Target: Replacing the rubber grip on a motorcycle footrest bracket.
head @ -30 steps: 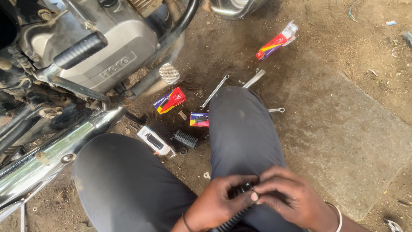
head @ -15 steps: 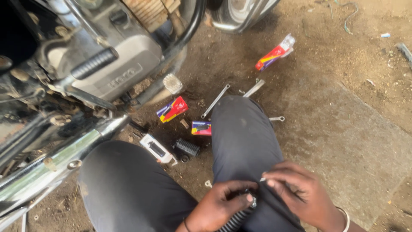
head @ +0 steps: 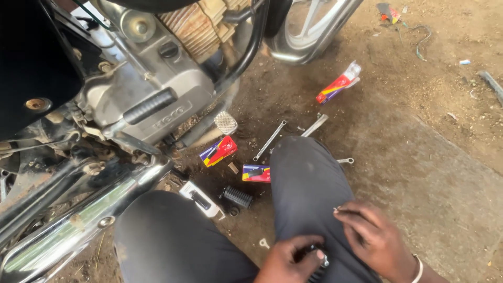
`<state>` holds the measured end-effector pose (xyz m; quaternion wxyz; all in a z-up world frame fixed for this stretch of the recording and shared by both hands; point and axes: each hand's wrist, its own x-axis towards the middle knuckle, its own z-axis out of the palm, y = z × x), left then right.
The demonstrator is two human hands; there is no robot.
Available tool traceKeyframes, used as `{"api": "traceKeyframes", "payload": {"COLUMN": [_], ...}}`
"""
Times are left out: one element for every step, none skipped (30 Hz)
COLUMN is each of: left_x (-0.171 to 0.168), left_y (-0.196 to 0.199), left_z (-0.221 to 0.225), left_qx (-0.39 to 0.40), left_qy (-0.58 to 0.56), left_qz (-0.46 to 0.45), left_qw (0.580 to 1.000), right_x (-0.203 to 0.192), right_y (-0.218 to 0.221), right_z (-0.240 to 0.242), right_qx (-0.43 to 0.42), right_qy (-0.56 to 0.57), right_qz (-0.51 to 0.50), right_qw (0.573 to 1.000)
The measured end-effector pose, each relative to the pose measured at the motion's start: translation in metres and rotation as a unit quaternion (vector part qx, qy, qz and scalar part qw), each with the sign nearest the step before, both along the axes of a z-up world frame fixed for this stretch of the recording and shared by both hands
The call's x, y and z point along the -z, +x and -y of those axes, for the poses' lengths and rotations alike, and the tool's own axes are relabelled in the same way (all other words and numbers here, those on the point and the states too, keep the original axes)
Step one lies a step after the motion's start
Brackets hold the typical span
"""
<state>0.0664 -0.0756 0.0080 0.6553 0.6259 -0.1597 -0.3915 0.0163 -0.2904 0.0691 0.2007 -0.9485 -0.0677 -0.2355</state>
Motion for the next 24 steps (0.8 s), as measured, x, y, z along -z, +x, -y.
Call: {"api": "traceKeyframes", "payload": {"left_x": [0.0, 0.0, 0.001, -0.003, -0.006, -0.009, -0.011, -0.014, -0.017, -0.017, -0.018, -0.019, -0.02, -0.02, -0.021, -0.023, -0.024, -0.025, -0.026, -0.028, -0.029, -0.028, -0.028, -0.027], "left_y": [0.001, 0.002, 0.0, 0.0, 0.001, 0.001, 0.001, 0.001, 0.002, 0.003, 0.002, 0.002, 0.003, 0.003, 0.003, 0.003, 0.003, 0.003, 0.003, 0.004, 0.004, 0.003, 0.003, 0.003], "left_z": [0.001, 0.002, 0.002, 0.002, 0.003, 0.003, 0.004, 0.004, 0.004, 0.003, 0.003, 0.002, 0.003, 0.003, 0.004, 0.005, 0.005, 0.005, 0.005, 0.005, 0.005, 0.004, 0.003, 0.002], "left_qx": [0.001, 0.005, 0.01, 0.011, 0.011, 0.011, 0.012, 0.007, 0.001, 0.001, -0.005, -0.01, -0.009, -0.015, -0.022, -0.021, -0.021, -0.022, -0.02, -0.018, -0.015, -0.014, -0.019, -0.023], "left_qy": [-0.002, 0.009, 0.021, 0.021, 0.037, 0.053, 0.052, 0.065, 0.079, 0.079, 0.068, 0.058, 0.056, 0.056, 0.057, 0.056, 0.063, 0.071, 0.07, 0.08, 0.09, 0.09, 0.087, 0.084], "left_qz": [0.001, 0.004, 0.005, 0.003, -0.004, -0.011, -0.013, -0.012, -0.01, -0.011, -0.004, 0.002, 0.001, 0.023, 0.045, 0.045, 0.042, 0.038, 0.038, 0.033, 0.027, 0.025, 0.043, 0.06], "left_qw": [1.0, 1.0, 1.0, 1.0, 0.999, 0.998, 0.998, 0.998, 0.997, 0.997, 0.998, 0.998, 0.998, 0.998, 0.997, 0.997, 0.997, 0.997, 0.997, 0.996, 0.995, 0.996, 0.995, 0.994], "right_x": [0.001, 0.003, 0.005, 0.005, 0.005, 0.006, 0.004, 0.002, 0.0, -0.003, -0.006, -0.009, -0.01, -0.012, -0.012, -0.01, -0.007, -0.004, -0.003, -0.002, -0.001, -0.002, -0.003, -0.004], "right_y": [0.0, 0.001, -0.001, -0.002, -0.002, -0.002, 0.0, 0.002, 0.005, 0.007, 0.007, 0.008, 0.008, 0.009, 0.009, 0.01, 0.011, 0.011, 0.012, 0.012, 0.012, 0.012, 0.013, 0.015], "right_z": [0.001, 0.002, 0.003, 0.002, 0.003, 0.003, 0.002, 0.002, 0.001, 0.0, -0.001, -0.002, 0.001, 0.004, 0.007, 0.012, 0.017, 0.021, 0.025, 0.028, 0.03, 0.032, 0.035, 0.037], "right_qx": [0.001, -0.007, -0.013, -0.012, 0.007, 0.026, 0.026, 0.037, 0.047, 0.046, 0.061, 0.077, 0.078, 0.088, 0.099, 0.1, 0.151, 0.202, 0.203, 0.188, 0.173, 0.174, 0.164, 0.153], "right_qy": [-0.002, 0.012, 0.028, 0.028, 0.049, 0.069, 0.069, 0.091, 0.115, 0.114, 0.119, 0.125, 0.123, 0.129, 0.137, 0.135, 0.157, 0.178, 0.178, 0.187, 0.196, 0.196, 0.192, 0.189], "right_qz": [0.001, -0.013, -0.029, -0.031, -0.046, -0.061, -0.063, -0.069, -0.075, -0.076, -0.069, -0.062, -0.062, -0.09, -0.117, -0.117, -0.185, -0.25, -0.249, -0.248, -0.248, -0.249, -0.257, -0.266], "right_qw": [1.0, 1.0, 0.999, 0.999, 0.998, 0.995, 0.995, 0.993, 0.989, 0.989, 0.989, 0.987, 0.987, 0.984, 0.979, 0.979, 0.958, 0.93, 0.93, 0.932, 0.933, 0.932, 0.933, 0.933]}}
